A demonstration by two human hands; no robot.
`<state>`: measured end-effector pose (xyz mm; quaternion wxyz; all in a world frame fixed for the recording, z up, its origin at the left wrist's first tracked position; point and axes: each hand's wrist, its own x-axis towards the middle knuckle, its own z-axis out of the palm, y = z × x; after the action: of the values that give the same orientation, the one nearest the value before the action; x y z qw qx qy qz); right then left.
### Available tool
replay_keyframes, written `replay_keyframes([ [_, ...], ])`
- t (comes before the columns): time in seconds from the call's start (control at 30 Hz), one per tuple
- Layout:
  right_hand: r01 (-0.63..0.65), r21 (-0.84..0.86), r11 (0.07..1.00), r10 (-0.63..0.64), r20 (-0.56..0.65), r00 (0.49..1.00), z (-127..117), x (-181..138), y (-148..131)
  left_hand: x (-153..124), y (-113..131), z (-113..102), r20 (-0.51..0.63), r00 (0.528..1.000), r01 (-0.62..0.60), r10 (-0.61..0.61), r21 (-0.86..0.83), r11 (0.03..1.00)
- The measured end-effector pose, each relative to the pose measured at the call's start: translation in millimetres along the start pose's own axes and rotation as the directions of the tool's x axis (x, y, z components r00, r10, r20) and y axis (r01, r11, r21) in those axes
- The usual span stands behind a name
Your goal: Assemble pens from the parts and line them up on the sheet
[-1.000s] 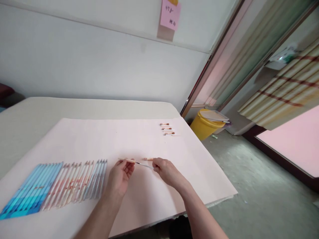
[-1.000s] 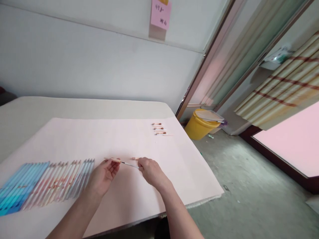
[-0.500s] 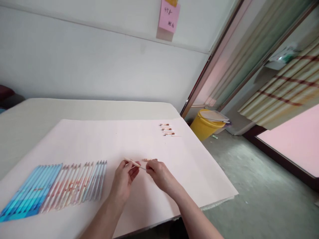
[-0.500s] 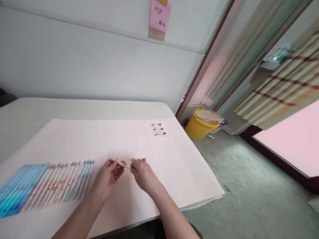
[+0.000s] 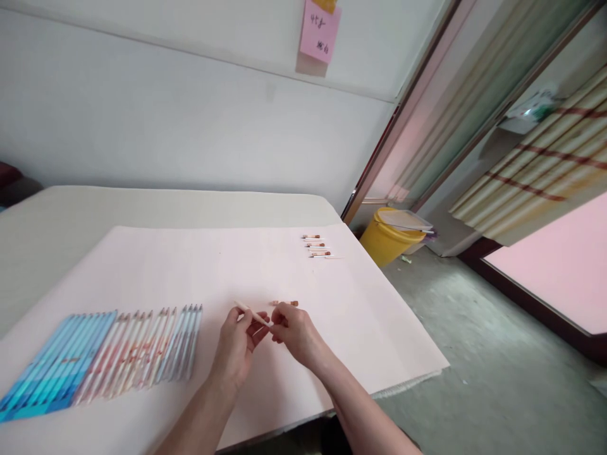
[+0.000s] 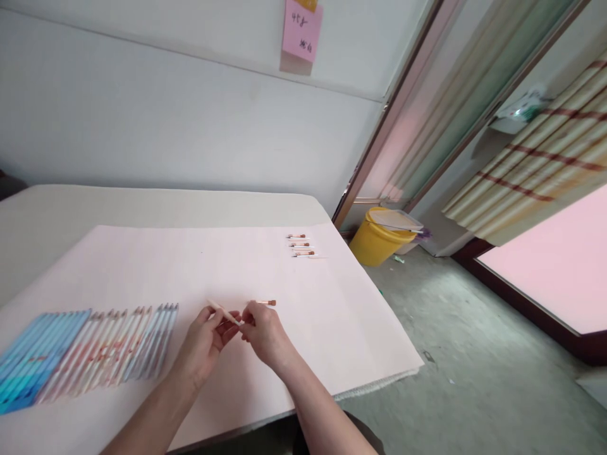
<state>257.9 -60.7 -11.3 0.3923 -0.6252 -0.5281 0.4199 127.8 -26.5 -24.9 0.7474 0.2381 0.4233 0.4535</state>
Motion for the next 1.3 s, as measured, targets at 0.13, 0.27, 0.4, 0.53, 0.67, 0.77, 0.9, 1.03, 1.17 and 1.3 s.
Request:
replay_keyframes([
  [0.13,-0.056,0.128,0.99,0.05,0.048,0.998,-7.1,1.4,-2.3,1.7,-0.6,-0.9,-0.03,0.999,0.018,-0.019,-0.04,0.999],
  [0.27,-0.069,0.106,0.992,0.062,0.069,0.996,-8.8,0.9,-3.4,1.1,0.1,-1.3,-0.018,1.0,0.007,-0.008,-0.032,0.999],
  [0.4,-0.067,0.092,0.993,0.057,0.107,0.993,-7.0,1.0,-1.6,-1.1,2.0,-1.0,-0.015,0.999,-0.032,0.032,0.023,0.999],
  [0.53,-0.043,0.137,0.99,0.033,0.074,0.997,-4.4,3.8,0.6,-3.5,1.0,0.3,-0.038,0.996,-0.082,0.085,0.093,0.992],
  [0.67,-0.052,0.26,0.964,0.048,0.022,0.999,2.9,6.6,2.6,-4.4,-0.3,1.1,0.026,0.995,-0.096,0.095,0.088,0.991],
  [0.77,-0.03,0.258,0.966,0.03,0.001,1.0,7.0,7.4,5.7,-5.3,3.5,2.4,0.066,0.995,-0.083,0.08,0.048,0.995],
  [0.9,-0.013,0.212,0.977,0.016,-0.014,1.0,9.6,6.7,7.7,-6.7,9.0,3.4,0.092,0.995,-0.052,0.05,0.019,0.998],
  [1.03,-0.02,0.173,0.985,0.015,0.026,1.0,8.6,5.8,3.1,-2.9,7.9,-0.6,0.032,0.999,-0.029,0.03,-0.019,0.999],
  [1.17,0.007,-0.013,1.0,-0.008,-0.037,0.999,-17.4,13.1,8.6,6.0,7.3,-6.6,-0.058,0.997,0.033,-0.04,-0.122,0.992],
  [1.3,-0.141,-0.546,0.826,-0.087,-0.37,0.925,-68.2,30.9,37.2,11.1,12.1,-9.6,-0.092,0.995,0.02,-0.037,-0.178,0.984],
])
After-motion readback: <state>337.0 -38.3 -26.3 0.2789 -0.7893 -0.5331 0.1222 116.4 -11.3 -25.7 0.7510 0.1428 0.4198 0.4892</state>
